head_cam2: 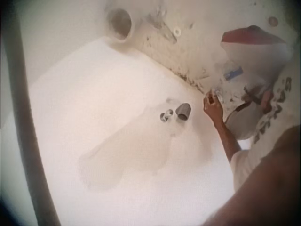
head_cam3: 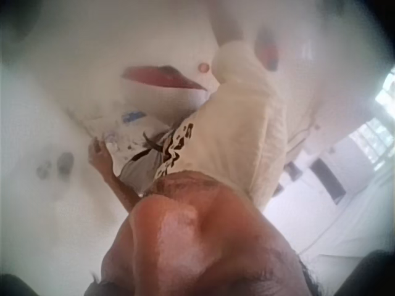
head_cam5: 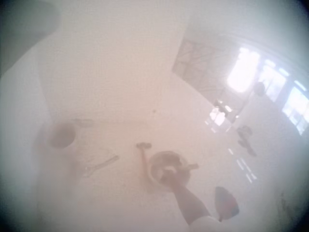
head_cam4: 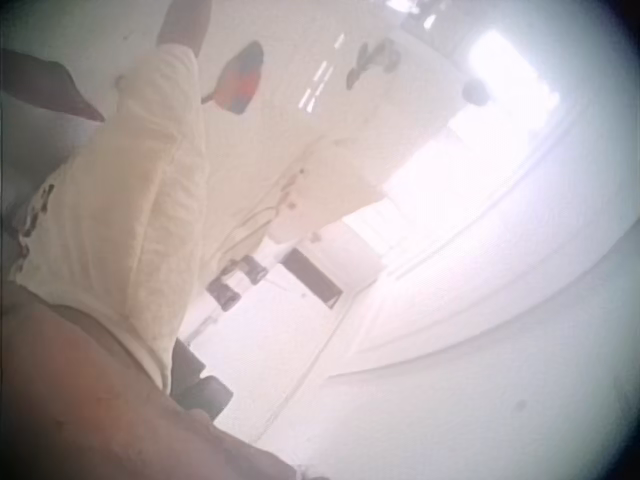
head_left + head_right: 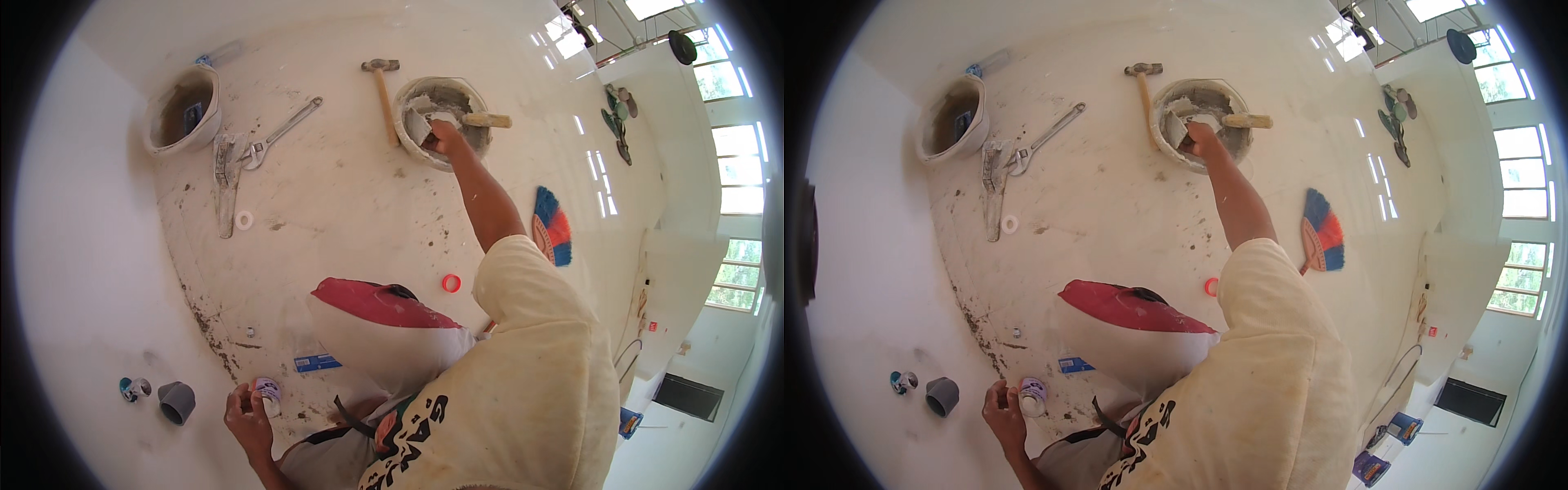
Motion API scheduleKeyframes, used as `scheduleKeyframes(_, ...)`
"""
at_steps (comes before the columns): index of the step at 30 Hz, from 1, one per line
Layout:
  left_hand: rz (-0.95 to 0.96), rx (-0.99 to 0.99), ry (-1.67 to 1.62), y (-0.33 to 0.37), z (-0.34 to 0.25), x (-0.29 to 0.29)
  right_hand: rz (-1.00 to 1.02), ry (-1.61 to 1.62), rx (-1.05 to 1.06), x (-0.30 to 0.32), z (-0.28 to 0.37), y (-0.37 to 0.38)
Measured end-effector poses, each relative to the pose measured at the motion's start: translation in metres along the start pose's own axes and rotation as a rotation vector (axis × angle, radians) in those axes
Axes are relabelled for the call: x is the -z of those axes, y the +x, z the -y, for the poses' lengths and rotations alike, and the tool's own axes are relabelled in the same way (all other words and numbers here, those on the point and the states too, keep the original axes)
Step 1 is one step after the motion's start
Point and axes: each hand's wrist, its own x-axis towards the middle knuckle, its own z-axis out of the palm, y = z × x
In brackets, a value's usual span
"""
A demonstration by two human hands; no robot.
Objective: The person sits on the floor and uses a trowel to apply plaster to a white wall around a pipe fitting. They repeatedly scoop plaster from a bucket and smooth it onto the wall surface. Later, the person stands up and uses a broom to sweep debris on the floor.
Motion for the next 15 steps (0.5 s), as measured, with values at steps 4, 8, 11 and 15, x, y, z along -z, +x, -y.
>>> scheduleKeyframes(4,0.050,-0.062,-0.007,0.010,0.010,-0.013,0.087,0.069,-0.014,0.014,-0.002,0.006)
scheduleKeyframes(8,0.105,-0.056,-0.015,0.009,0.008,-0.020,0.155,0.053,0.006,0.029,-0.008,0.005)
scheduleKeyframes(11,0.115,-0.045,-0.013,0.004,-0.002,-0.021,0.112,-0.006,0.049,0.019,-0.009,0.007)
scheduleKeyframes(15,0.127,-0.059,-0.004,-0.011,-0.015,-0.019,0.046,-0.092,0.047,0.003,-0.007,0.023)
